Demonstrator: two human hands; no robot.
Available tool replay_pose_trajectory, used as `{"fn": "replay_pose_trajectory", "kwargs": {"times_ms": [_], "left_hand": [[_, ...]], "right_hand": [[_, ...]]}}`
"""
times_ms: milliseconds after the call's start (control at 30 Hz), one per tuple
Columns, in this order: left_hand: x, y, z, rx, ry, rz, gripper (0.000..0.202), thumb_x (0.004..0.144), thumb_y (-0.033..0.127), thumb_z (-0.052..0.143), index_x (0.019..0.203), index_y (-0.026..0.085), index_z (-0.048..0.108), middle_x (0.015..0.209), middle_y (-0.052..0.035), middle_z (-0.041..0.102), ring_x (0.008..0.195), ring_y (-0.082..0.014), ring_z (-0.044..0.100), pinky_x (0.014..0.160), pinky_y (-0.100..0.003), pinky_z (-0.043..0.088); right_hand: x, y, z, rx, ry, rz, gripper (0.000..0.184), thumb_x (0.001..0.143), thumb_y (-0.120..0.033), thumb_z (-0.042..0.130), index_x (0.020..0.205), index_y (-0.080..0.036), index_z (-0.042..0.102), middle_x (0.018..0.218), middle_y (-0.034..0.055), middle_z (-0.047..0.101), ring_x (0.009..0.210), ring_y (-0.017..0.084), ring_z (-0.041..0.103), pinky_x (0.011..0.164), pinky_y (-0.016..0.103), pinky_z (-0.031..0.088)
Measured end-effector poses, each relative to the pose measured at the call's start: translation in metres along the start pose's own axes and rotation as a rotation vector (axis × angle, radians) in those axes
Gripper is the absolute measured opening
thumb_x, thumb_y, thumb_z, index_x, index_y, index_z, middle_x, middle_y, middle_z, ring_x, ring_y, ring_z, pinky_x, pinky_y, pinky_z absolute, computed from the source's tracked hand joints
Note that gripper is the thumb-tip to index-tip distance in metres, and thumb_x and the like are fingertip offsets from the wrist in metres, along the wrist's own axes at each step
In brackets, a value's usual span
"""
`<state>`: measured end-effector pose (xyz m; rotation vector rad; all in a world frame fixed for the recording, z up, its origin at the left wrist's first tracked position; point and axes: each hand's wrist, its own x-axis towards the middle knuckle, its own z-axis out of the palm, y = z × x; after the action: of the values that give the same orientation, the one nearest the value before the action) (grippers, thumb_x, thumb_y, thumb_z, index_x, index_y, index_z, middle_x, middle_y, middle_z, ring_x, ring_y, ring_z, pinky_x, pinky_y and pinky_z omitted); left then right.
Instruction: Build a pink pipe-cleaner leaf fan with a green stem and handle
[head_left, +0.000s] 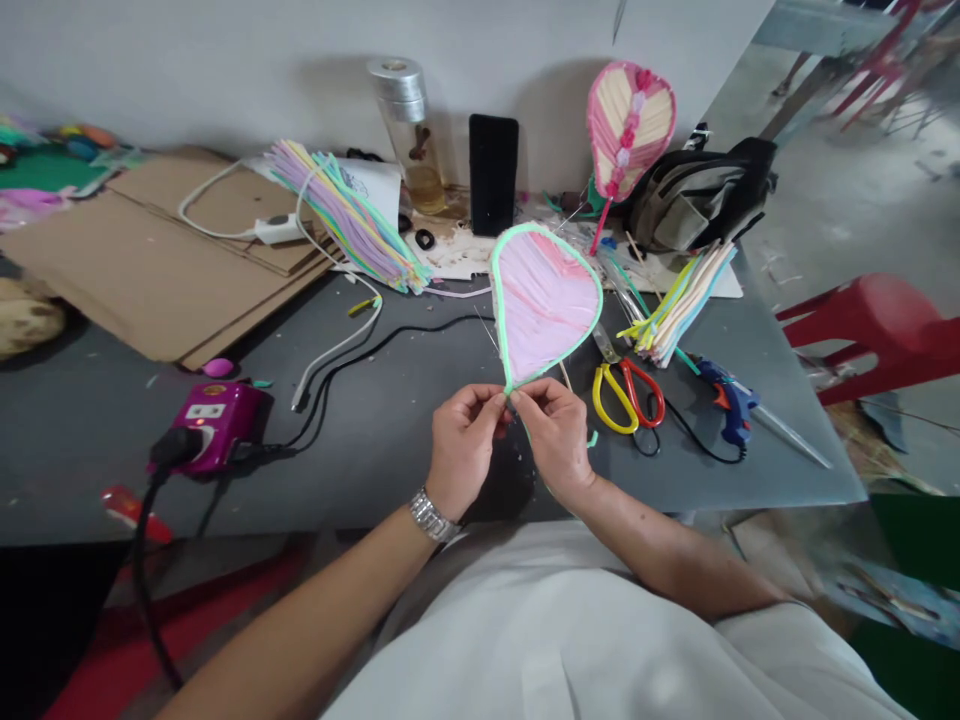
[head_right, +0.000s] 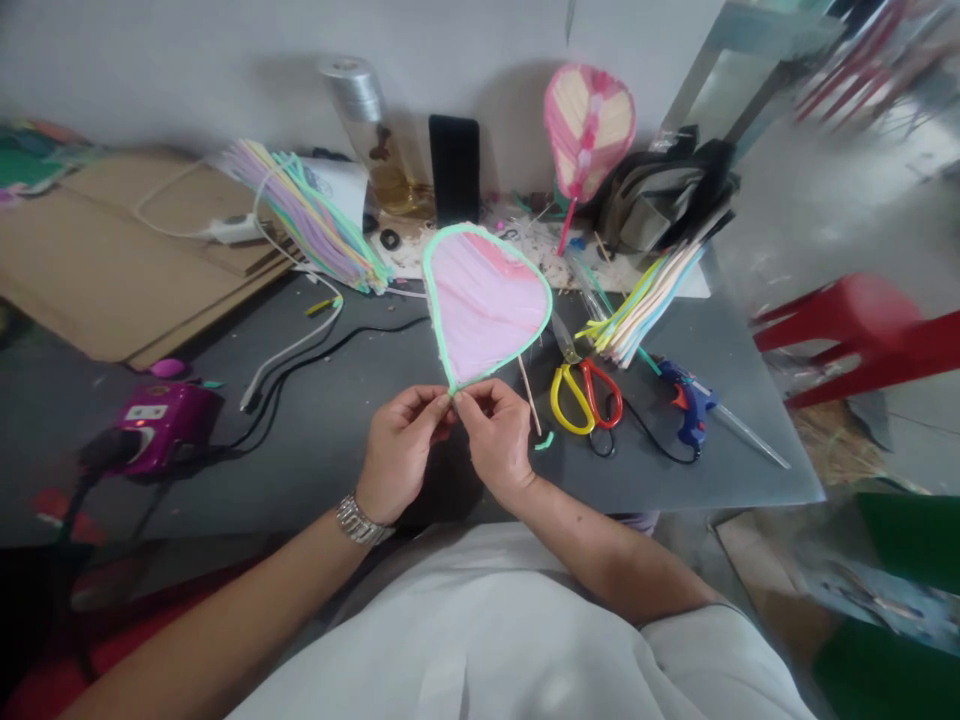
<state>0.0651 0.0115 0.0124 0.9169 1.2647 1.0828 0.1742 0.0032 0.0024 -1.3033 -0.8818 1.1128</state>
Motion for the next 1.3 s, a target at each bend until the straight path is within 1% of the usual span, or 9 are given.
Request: {"fn": "replay_pose_trajectory", "kwargs": {"times_ms": [100, 267, 500, 733, 867, 1000, 1133, 1200, 1300], "left_hand": [[-0.001, -0.002, -0.001, 0.023, 0.003, 0.01, 0.022, 0.081, 0.037, 0.07, 0.081, 0.015, 0.066, 0.066, 0.0011, 0.063, 0.059, -0.0107, 0.054, 0.057, -0.022, 0.044], [-0.002, -0.002, -0.002, 0.059, 0.017, 0.039, 0.02, 0.082, 0.036, 0.068, 0.081, 0.016, 0.066, 0.065, 0.0022, 0.061, 0.058, -0.0101, 0.052, 0.057, -0.021, 0.043], [-0.001, -0.005, -0.006, 0.057, 0.002, 0.02, 0.023, 0.082, 0.038, 0.07, 0.086, 0.015, 0.069, 0.07, 0.0004, 0.064, 0.064, -0.0109, 0.056, 0.06, -0.021, 0.045], [0.003, -0.008, -0.012, 0.051, 0.017, 0.053, 0.026, 0.081, 0.042, 0.072, 0.083, 0.016, 0.067, 0.065, 0.0028, 0.061, 0.058, -0.0089, 0.051, 0.055, -0.02, 0.04], [0.002, -0.004, -0.013, 0.028, 0.001, 0.067, 0.026, 0.082, 0.041, 0.072, 0.08, 0.016, 0.066, 0.061, 0.0036, 0.056, 0.054, -0.0074, 0.046, 0.051, -0.02, 0.035], [0.001, 0.001, -0.015, 0.033, -0.059, 0.061, 0.028, 0.082, 0.041, 0.073, 0.075, 0.015, 0.064, 0.058, 0.0037, 0.053, 0.052, -0.0067, 0.043, 0.05, -0.02, 0.032], [0.0, 0.008, -0.019, 0.053, -0.159, 0.029, 0.03, 0.084, 0.04, 0.072, 0.072, 0.015, 0.062, 0.058, 0.0031, 0.053, 0.052, -0.0067, 0.042, 0.049, -0.02, 0.03], [-0.001, 0.012, -0.02, 0.052, -0.213, -0.011, 0.032, 0.084, 0.04, 0.073, 0.069, 0.014, 0.06, 0.058, 0.0025, 0.053, 0.052, -0.0066, 0.041, 0.05, -0.021, 0.029], [-0.004, 0.019, -0.022, 0.008, -0.303, -0.097, 0.036, 0.081, 0.041, 0.075, 0.065, 0.014, 0.058, 0.058, 0.0021, 0.052, 0.052, -0.0061, 0.04, 0.05, -0.021, 0.028]], "right_hand": [[0.002, 0.004, 0.003, 0.116, -0.02, 0.094, 0.014, 0.076, -0.028, 0.069, 0.068, -0.02, 0.062, 0.062, -0.0019, 0.066, 0.058, 0.014, 0.059, 0.062, 0.029, 0.049], [0.003, 0.005, 0.005, 0.177, -0.034, 0.155, 0.015, 0.074, -0.027, 0.067, 0.063, -0.019, 0.06, 0.06, -0.0028, 0.062, 0.058, 0.013, 0.055, 0.063, 0.028, 0.047], [0.007, 0.01, -0.001, 0.131, -0.057, 0.109, 0.017, 0.075, -0.03, 0.072, 0.067, -0.019, 0.062, 0.063, -0.0026, 0.063, 0.06, 0.013, 0.055, 0.064, 0.027, 0.045], [0.01, 0.003, 0.0, 0.279, -0.134, 0.21, 0.019, 0.068, -0.03, 0.077, 0.07, -0.018, 0.063, 0.065, -0.0025, 0.065, 0.062, 0.013, 0.056, 0.065, 0.027, 0.046], [0.015, 0.002, -0.003, 0.275, -0.174, 0.224, 0.019, 0.066, -0.031, 0.079, 0.071, -0.017, 0.068, 0.066, -0.0011, 0.067, 0.06, 0.012, 0.055, 0.061, 0.027, 0.045], [0.021, 0.003, -0.01, 0.262, -0.261, 0.187, 0.023, 0.064, -0.034, 0.083, 0.07, -0.016, 0.07, 0.064, -0.0014, 0.066, 0.059, 0.012, 0.053, 0.062, 0.027, 0.044], [0.025, -0.003, -0.017, 0.279, -0.342, 0.091, 0.027, 0.062, -0.035, 0.087, 0.071, -0.017, 0.069, 0.069, -0.002, 0.066, 0.067, 0.013, 0.056, 0.071, 0.029, 0.047], [0.026, -0.006, -0.021, 0.231, -0.362, 0.05, 0.029, 0.062, -0.036, 0.088, 0.069, -0.017, 0.068, 0.069, -0.0019, 0.065, 0.068, 0.013, 0.055, 0.073, 0.03, 0.048], [0.028, -0.009, -0.029, 0.11, -0.412, 0.016, 0.034, 0.062, -0.039, 0.089, 0.064, -0.017, 0.064, 0.066, -0.0015, 0.062, 0.065, 0.013, 0.052, 0.069, 0.03, 0.048]]}}
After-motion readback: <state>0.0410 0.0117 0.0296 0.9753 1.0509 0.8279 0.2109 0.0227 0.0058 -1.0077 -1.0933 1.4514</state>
